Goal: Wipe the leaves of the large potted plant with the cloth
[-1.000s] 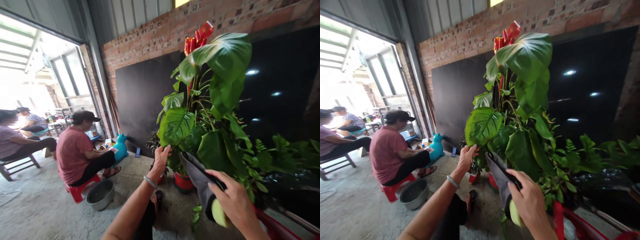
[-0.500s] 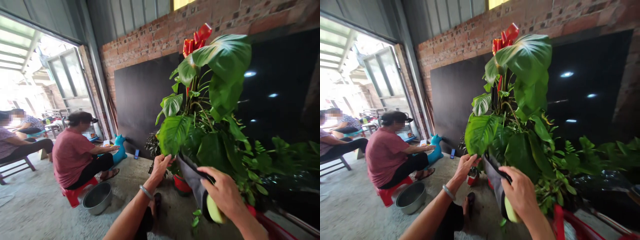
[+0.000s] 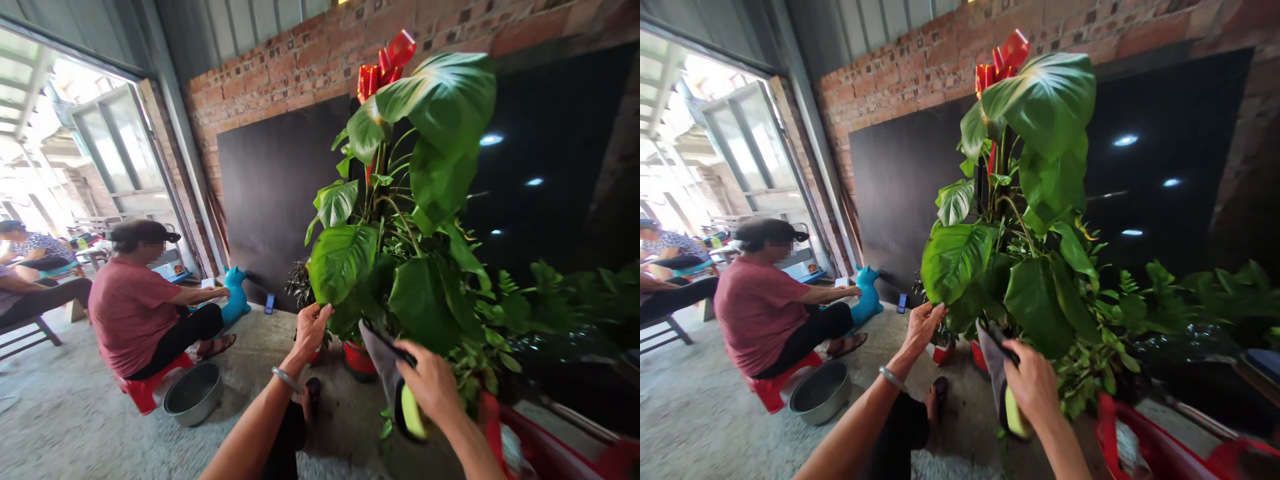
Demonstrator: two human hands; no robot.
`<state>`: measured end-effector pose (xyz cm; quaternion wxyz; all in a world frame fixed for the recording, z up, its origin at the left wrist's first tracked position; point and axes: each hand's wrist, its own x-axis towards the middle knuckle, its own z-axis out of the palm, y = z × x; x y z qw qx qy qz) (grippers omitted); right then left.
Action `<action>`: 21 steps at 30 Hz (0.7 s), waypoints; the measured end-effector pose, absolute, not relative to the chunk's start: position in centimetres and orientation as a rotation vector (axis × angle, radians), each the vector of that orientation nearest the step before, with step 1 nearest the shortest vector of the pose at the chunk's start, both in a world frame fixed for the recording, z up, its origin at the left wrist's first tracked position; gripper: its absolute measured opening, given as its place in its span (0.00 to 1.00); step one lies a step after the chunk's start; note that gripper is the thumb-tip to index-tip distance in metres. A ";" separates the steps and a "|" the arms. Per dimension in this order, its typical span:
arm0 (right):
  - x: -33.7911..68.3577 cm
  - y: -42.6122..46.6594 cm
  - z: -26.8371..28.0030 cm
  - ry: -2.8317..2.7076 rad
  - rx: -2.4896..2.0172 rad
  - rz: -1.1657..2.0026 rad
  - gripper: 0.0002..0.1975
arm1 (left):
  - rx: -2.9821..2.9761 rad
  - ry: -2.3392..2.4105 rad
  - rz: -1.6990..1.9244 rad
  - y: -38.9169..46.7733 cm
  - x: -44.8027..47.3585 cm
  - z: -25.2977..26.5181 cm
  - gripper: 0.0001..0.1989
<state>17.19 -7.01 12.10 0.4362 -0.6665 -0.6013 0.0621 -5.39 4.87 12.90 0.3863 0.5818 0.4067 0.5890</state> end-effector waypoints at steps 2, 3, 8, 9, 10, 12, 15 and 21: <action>17.6 -9.5 7.6 -1.372 -1.711 0.358 0.16 | 1.490 1.013 1.477 5.0 -5.9 12.7 0.21; 17.9 -10.8 5.8 -1.288 -1.738 0.444 0.15 | 1.491 1.000 1.461 4.8 -5.7 12.6 0.21; 18.8 -15.3 3.0 -1.012 -1.814 0.569 0.15 | 1.671 0.885 1.165 3.0 -2.6 11.2 0.18; 19.0 -15.9 3.5 -0.991 -1.812 0.567 0.16 | 1.763 0.854 1.069 2.5 -1.9 10.8 0.17; 19.3 -16.5 4.3 -0.971 -1.802 0.565 0.16 | 1.856 0.822 0.973 2.1 -1.3 10.3 0.16; 20.0 -17.7 6.9 -0.931 -1.762 0.551 0.18 | 2.008 0.759 0.789 1.3 -0.3 9.4 0.14; 21.4 -18.2 12.4 -0.824 -1.679 0.372 0.22 | 2.111 0.695 0.602 1.0 1.1 8.6 0.14; 22.5 -10.8 18.3 -0.758 -1.495 -0.142 0.26 | 1.968 0.880 0.670 1.7 4.1 8.9 0.17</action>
